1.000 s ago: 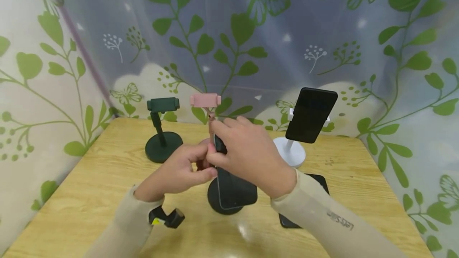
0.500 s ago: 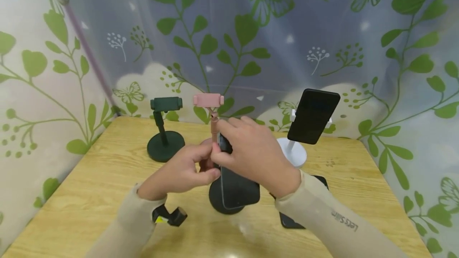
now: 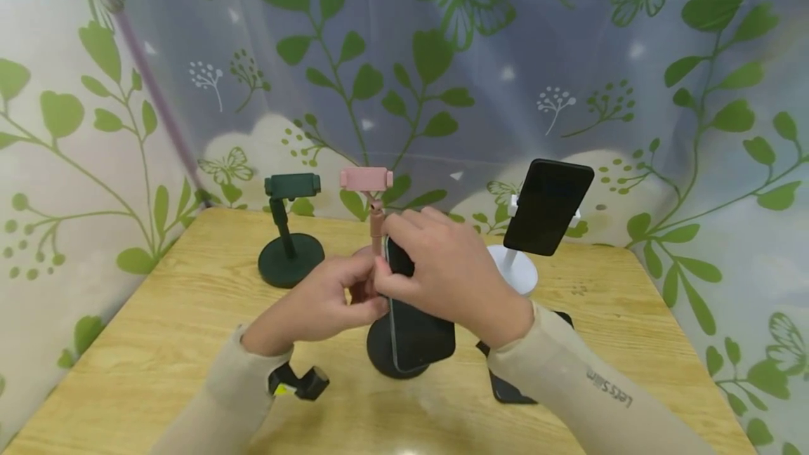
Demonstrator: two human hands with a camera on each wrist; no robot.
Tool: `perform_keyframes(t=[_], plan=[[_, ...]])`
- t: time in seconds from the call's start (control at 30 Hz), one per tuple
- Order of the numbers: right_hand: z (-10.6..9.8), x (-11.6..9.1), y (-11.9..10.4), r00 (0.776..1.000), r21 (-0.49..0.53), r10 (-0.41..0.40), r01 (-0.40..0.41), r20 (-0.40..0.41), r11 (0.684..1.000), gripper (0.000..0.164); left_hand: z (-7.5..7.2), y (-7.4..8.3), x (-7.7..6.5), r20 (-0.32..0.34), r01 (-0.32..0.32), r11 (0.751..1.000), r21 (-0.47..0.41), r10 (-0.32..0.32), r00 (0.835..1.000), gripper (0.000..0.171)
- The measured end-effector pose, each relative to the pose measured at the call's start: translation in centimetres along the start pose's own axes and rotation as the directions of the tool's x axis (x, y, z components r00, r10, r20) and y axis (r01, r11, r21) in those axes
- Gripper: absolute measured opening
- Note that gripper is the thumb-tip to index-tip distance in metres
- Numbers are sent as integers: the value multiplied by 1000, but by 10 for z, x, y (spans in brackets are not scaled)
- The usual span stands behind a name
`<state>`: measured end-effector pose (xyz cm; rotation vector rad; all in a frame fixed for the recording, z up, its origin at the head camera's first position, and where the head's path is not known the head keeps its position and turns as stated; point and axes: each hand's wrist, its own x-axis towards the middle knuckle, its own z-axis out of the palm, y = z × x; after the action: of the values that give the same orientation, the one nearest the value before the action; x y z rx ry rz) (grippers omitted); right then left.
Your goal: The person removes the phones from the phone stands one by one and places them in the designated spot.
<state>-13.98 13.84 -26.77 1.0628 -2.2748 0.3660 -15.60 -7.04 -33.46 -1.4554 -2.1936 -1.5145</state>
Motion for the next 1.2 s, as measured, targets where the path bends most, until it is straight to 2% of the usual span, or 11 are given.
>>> perform_keyframes(t=[0.2, 0.47, 0.6, 0.9, 1.2], plan=[[1, -1, 0, 1000, 0, -15, 15, -16, 1000, 14, 1, 1, 0, -10, -14, 1000, 28, 14, 1000, 23], [4, -4, 0, 998, 5, -48, 48, -27, 999, 12, 2, 4, -1, -41, 32, 998, 48, -30, 999, 20], [5, -6, -1, 999, 15, -46, 47, -27, 999, 13, 3, 5, -2, -51, 51, 997, 49, -49, 997, 19], [4, -5, -2, 999, 30, -30, 31, -28, 999, 13, 4, 5, -1, -59, 42, 998, 54, -39, 997, 18], [4, -5, -3, 999, 33, -23, 24, -31, 999, 14, 3, 9, -2, -55, 85, 993, 82, -81, 995, 16]])
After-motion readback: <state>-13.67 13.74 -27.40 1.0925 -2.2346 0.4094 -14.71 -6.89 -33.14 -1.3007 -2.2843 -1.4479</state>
